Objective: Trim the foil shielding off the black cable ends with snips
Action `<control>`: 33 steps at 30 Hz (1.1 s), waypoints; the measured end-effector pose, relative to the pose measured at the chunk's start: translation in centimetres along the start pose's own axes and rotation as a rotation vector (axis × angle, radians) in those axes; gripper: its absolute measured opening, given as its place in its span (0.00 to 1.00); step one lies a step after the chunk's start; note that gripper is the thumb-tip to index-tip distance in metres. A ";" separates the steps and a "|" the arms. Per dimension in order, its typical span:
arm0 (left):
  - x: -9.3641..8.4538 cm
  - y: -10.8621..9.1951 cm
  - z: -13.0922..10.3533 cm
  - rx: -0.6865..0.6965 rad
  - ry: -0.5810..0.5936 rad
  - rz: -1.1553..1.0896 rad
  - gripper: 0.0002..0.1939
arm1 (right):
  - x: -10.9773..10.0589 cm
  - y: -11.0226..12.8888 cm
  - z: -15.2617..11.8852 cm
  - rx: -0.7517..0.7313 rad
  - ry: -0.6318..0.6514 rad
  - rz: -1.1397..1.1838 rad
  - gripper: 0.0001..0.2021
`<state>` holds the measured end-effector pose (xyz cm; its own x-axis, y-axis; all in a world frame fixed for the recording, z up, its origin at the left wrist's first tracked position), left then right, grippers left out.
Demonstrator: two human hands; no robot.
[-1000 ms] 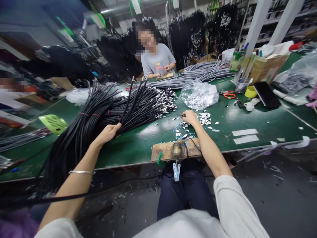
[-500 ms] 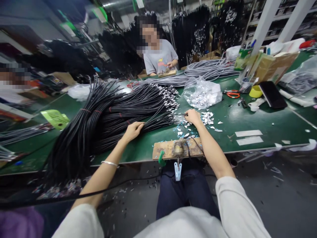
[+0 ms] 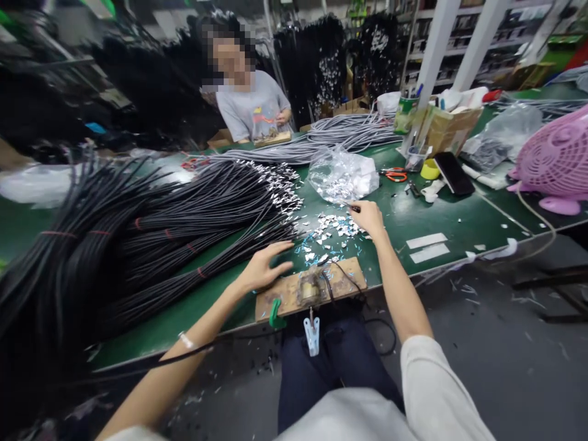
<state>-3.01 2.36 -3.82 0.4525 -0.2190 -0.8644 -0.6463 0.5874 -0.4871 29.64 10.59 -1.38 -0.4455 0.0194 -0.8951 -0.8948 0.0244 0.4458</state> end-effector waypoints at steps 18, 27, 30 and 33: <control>7.5 -0.4 11.3 0.012 0.091 0.120 0.43 | 0.6 -3.4 0.9 0.370 -0.165 0.021 0.17; 5.0 -4.4 13.1 0.315 -0.158 -0.082 0.20 | 1.9 -1.0 1.8 0.418 -0.233 0.165 0.21; 2.6 -3.2 9.6 0.247 -0.248 0.069 0.15 | 1.9 -1.4 2.0 0.420 -0.271 0.215 0.21; 0.1 -0.3 6.2 0.023 -0.380 0.162 0.14 | 1.8 -1.5 1.9 0.421 -0.332 0.266 0.21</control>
Point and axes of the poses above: each hand's wrist, its own z-axis towards the middle knuckle, its own x-axis out of the palm, y = z × x, the point moved 1 cm from there along z, towards the middle knuckle, and after that the axes turned 11 degrees about y, right-handed, at the moved point
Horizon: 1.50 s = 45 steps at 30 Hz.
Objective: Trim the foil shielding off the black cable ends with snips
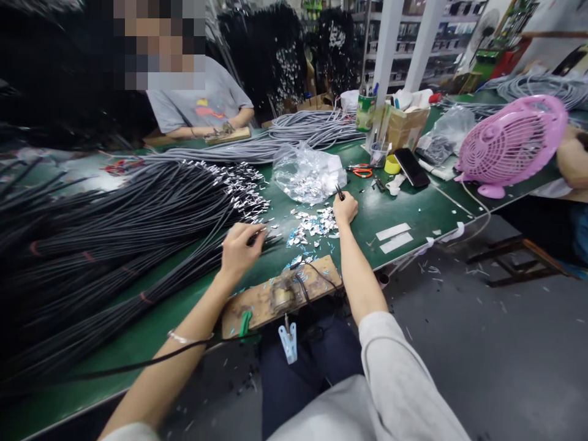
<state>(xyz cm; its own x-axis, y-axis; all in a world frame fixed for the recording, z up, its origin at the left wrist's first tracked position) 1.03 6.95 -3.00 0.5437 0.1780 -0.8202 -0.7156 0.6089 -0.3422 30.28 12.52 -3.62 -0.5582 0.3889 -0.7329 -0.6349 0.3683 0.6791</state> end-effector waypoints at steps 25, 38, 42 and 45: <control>-2.7 4.4 -0.1 -0.256 -0.118 -0.066 0.11 | 3.6 13.1 -12.0 -0.813 0.205 0.334 0.09; -7.6 -1.9 -1.2 -0.055 -0.334 -0.132 0.18 | 1.1 13.6 -13.7 -0.890 0.149 0.429 0.07; -8.3 -2.3 -1.5 -0.094 -0.358 -0.217 0.12 | 0.4 13.9 -14.9 -0.909 0.179 0.444 0.07; -8.5 -2.4 -1.7 -0.128 -0.421 -0.300 0.08 | 0.1 14.2 -15.7 -0.860 0.341 0.498 0.14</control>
Point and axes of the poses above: each hand's wrist, its own z-axis towards the middle knuckle, its own x-axis out of the palm, y = z × x, the point moved 1 cm from there along z, towards the middle knuckle, and after that the axes turned 11 degrees about y, right-handed, at the moved point
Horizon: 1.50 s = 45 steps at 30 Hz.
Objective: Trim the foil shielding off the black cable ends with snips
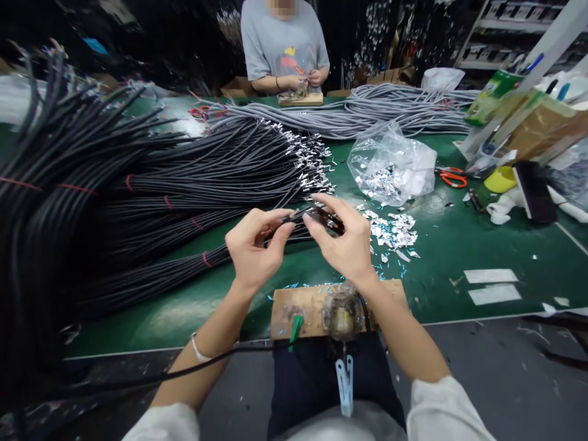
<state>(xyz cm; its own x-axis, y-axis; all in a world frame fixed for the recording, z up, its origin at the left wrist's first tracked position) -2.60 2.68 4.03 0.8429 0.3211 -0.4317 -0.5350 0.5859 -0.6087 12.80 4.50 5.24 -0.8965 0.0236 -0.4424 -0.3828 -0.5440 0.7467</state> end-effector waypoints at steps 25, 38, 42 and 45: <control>0.1 0.5 -0.1 0.075 -0.171 0.167 0.03 | 0.4 0.8 -0.2 -0.024 0.121 -0.007 0.10; 0.1 0.4 0.1 0.025 -0.056 0.125 0.05 | 0.6 0.8 -0.4 -0.018 0.075 -0.079 0.10; -0.4 0.8 0.5 -0.122 0.173 -0.174 0.16 | -0.1 1.0 -0.2 -0.039 0.109 -0.055 0.09; -1.0 1.0 0.8 -0.192 0.337 -0.388 0.21 | -0.6 1.1 -0.1 -0.053 0.099 0.010 0.11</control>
Point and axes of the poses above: each hand's wrist, its own z-axis towards the middle knuckle, its own x-axis out of the palm, y = z × x, the point moved 1 cm from there along z, towards the middle knuckle, and after that the axes turned 11 degrees about y, right-handed, at the moved point
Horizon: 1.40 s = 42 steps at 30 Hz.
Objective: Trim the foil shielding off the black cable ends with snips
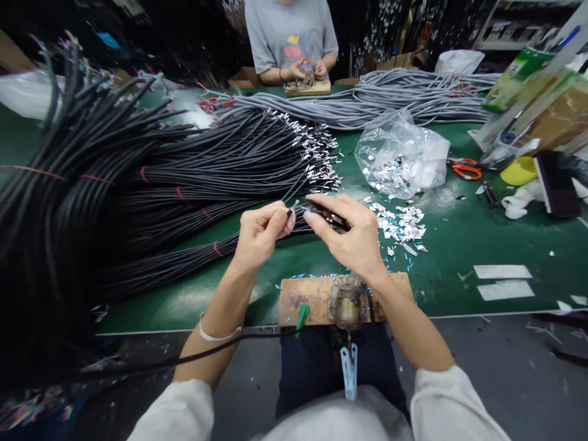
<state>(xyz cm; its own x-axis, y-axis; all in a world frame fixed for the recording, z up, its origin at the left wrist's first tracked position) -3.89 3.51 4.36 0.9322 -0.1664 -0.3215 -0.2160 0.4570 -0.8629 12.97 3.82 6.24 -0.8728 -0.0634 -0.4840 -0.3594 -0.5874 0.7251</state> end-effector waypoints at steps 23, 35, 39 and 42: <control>2.8 0.7 -0.2 -0.094 -0.116 -0.202 0.13 | 2.4 -0.3 -0.8 0.082 -0.272 0.104 0.14; 3.8 1.4 -0.1 -0.022 -0.221 0.685 0.09 | 3.1 -1.7 -1.1 -0.183 -0.121 -0.119 0.16; 2.8 1.7 0.3 -0.029 -0.246 0.372 0.08 | 2.6 -1.7 -0.6 0.017 -0.215 -0.051 0.12; 2.0 1.4 0.3 -0.013 -0.280 0.232 0.07 | 2.0 -2.0 0.1 0.104 -0.187 -0.078 0.10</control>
<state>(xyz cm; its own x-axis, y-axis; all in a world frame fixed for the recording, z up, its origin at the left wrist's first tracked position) -2.25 4.06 2.58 0.9008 0.1870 -0.3920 -0.4335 0.4434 -0.7845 11.90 4.94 3.87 -0.8836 0.1352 -0.4482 -0.4517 -0.4978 0.7403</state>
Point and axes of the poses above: each hand's wrist, its own z-axis towards the middle knuckle, its own x-axis out of the palm, y = z × x, the point moved 1 cm from there along z, towards the middle knuckle, and after that the axes turned 11 degrees about y, right-handed, at the moved point
